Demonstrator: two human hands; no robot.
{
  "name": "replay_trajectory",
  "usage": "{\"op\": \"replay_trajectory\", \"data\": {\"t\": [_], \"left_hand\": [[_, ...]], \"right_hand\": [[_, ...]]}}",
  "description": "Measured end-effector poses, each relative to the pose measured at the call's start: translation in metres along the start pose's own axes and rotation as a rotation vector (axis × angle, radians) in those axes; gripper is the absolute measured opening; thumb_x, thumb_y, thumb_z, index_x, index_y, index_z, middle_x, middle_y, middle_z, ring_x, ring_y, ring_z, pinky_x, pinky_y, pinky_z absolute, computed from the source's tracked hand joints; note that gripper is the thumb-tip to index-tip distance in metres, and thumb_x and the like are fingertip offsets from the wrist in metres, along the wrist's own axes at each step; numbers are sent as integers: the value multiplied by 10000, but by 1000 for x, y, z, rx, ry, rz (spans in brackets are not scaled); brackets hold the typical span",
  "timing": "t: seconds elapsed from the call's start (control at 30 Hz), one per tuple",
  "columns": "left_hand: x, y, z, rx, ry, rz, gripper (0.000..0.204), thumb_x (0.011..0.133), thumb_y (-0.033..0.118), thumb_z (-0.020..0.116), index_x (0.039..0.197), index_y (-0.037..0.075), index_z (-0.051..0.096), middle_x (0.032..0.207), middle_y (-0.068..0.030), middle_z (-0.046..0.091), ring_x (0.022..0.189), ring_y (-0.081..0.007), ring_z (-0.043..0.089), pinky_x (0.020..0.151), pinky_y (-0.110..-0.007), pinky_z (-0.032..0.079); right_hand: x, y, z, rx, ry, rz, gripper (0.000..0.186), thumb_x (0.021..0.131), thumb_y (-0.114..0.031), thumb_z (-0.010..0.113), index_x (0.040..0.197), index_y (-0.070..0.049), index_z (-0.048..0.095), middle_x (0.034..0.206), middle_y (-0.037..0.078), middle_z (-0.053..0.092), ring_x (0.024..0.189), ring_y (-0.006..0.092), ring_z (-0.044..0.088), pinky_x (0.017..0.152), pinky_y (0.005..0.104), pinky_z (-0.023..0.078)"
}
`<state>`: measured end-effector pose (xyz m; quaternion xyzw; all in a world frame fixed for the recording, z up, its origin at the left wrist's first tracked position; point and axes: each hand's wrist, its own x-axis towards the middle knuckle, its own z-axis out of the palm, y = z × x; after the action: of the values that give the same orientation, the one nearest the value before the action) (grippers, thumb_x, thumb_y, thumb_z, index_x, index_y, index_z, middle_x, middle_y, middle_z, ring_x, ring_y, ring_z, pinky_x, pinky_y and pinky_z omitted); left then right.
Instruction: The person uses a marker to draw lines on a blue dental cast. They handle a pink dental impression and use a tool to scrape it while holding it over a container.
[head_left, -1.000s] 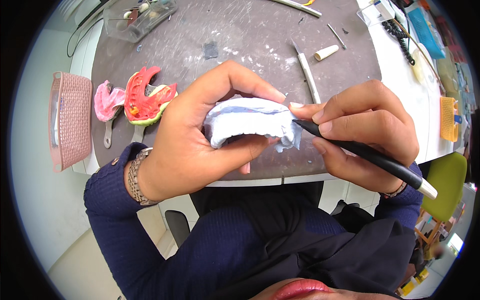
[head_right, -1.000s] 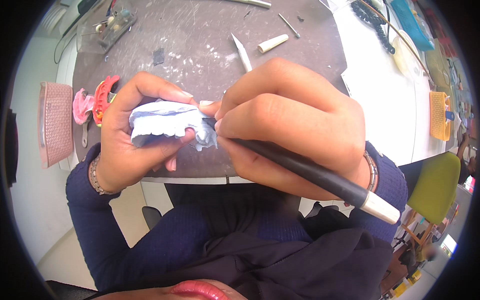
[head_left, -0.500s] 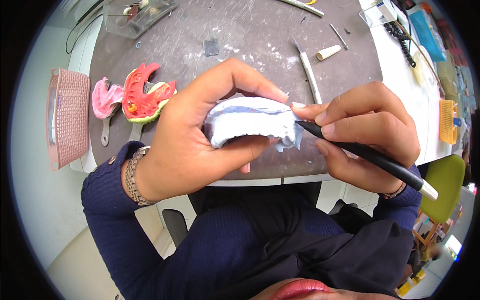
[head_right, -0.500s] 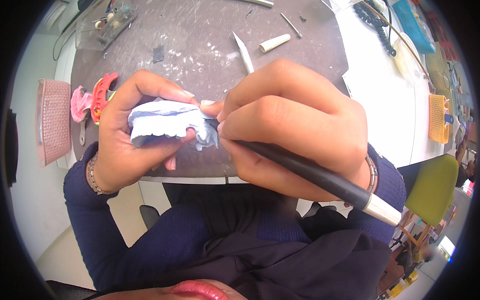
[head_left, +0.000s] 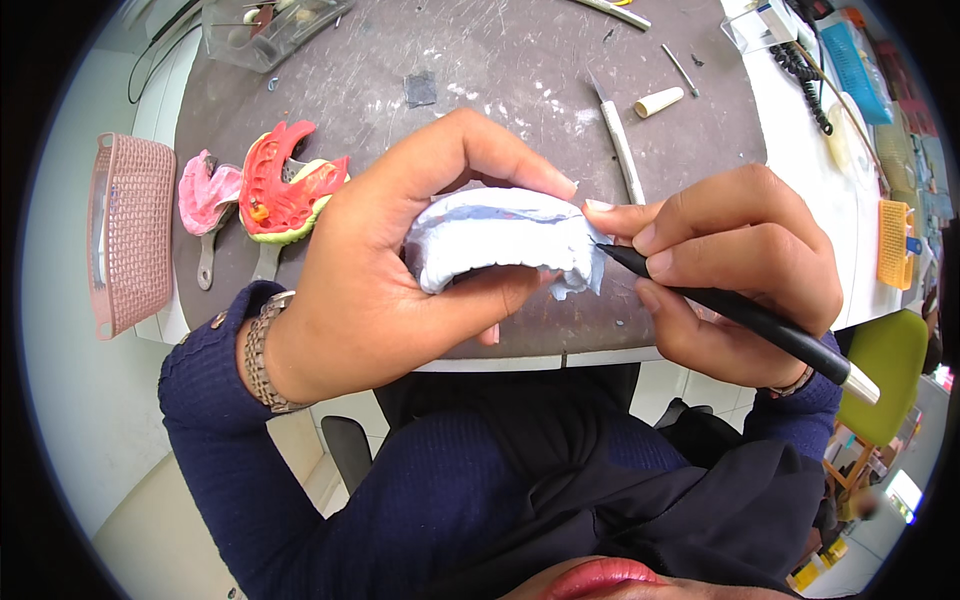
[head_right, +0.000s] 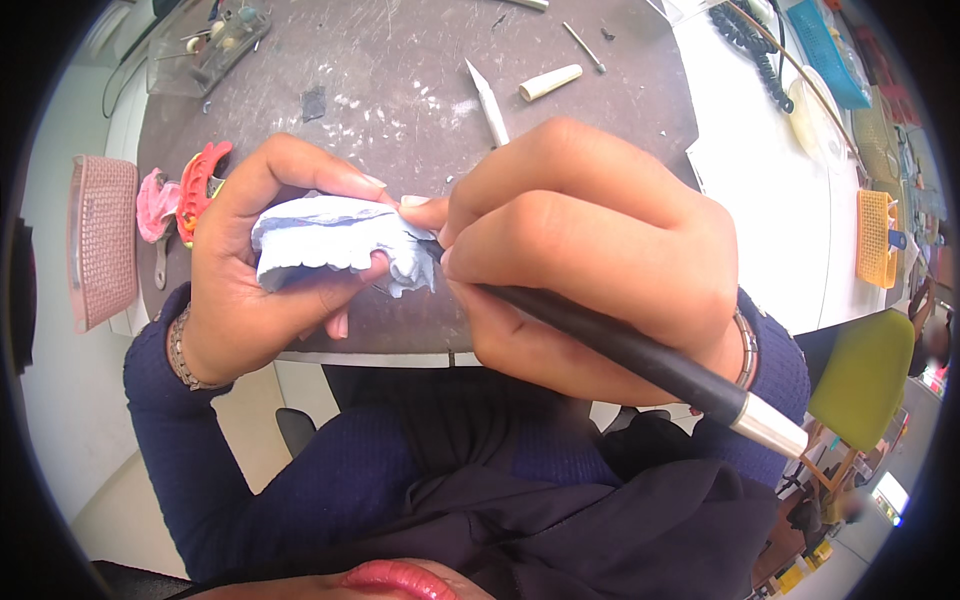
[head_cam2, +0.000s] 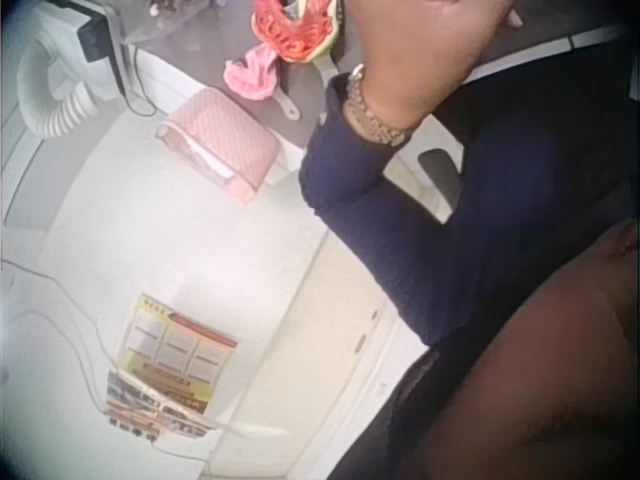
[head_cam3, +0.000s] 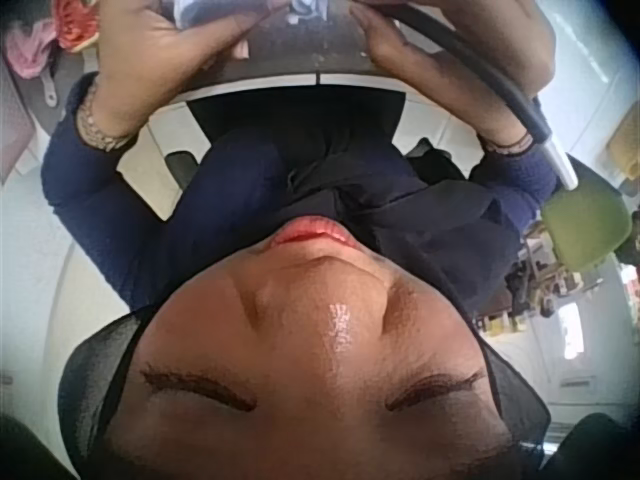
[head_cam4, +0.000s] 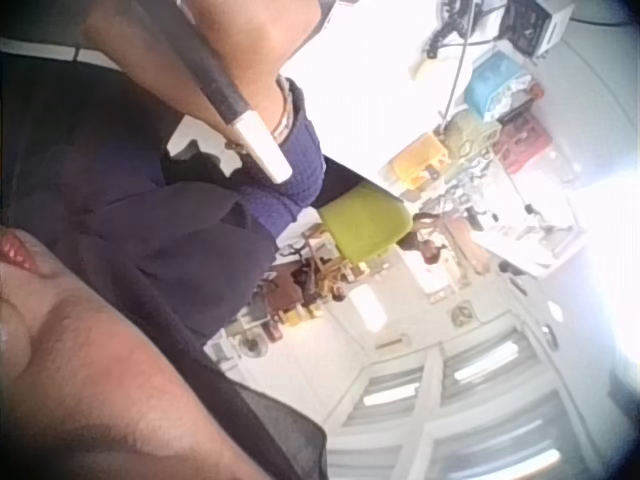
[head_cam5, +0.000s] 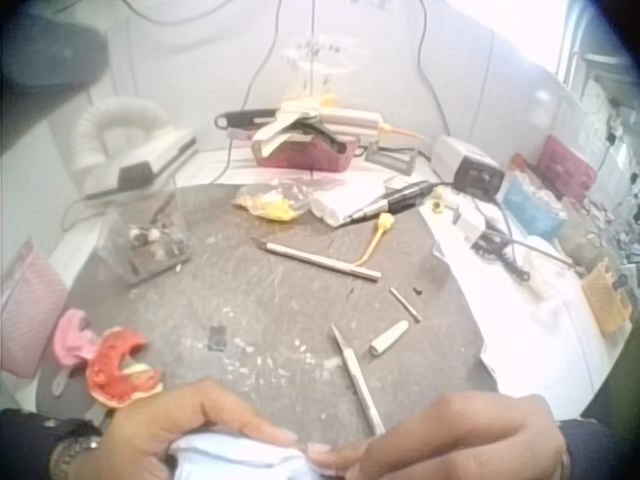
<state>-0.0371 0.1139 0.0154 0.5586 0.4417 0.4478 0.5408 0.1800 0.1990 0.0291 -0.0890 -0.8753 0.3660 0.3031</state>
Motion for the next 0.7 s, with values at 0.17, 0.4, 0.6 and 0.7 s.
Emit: {"op": "replay_trajectory", "data": {"t": [0.17, 0.4, 0.6, 0.7], "left_hand": [[1, 1, -1, 36, 0, -15, 357, 778, -82, 661, 1085, 10, 504, 1022, -93, 578, 762, -92, 613, 485, -185, 506], [0, 0, -2, 44, 0, -32, 351, 781, -77, 660, 1085, 15, 510, 1007, -80, 582, 744, -79, 609, 477, -180, 498], [0, 0, -1, 66, 11, -43, 352, 775, -76, 667, 1078, 21, 518, 1000, -76, 582, 736, -77, 608, 470, -175, 491], [0, 1, -1, 69, 7, -38, 350, 775, -77, 667, 1077, 19, 518, 1007, -76, 578, 738, -77, 608, 469, -174, 489]], "right_hand": [[0, -1, 0, -16, -13, 8, 280, 650, 168, 642, 879, 29, 564, 883, 159, 558, 836, 278, 669, 825, 409, 581], [0, -1, 1, -20, -7, 29, 286, 646, 171, 636, 880, 23, 564, 888, 159, 562, 835, 285, 671, 817, 406, 583], [0, 0, 1, -53, -23, 25, 284, 645, 163, 643, 873, 12, 567, 886, 147, 568, 829, 288, 677, 795, 392, 588], [0, -1, 2, -61, -19, 30, 281, 642, 159, 645, 865, 8, 566, 885, 145, 572, 830, 291, 679, 787, 384, 589]]}}
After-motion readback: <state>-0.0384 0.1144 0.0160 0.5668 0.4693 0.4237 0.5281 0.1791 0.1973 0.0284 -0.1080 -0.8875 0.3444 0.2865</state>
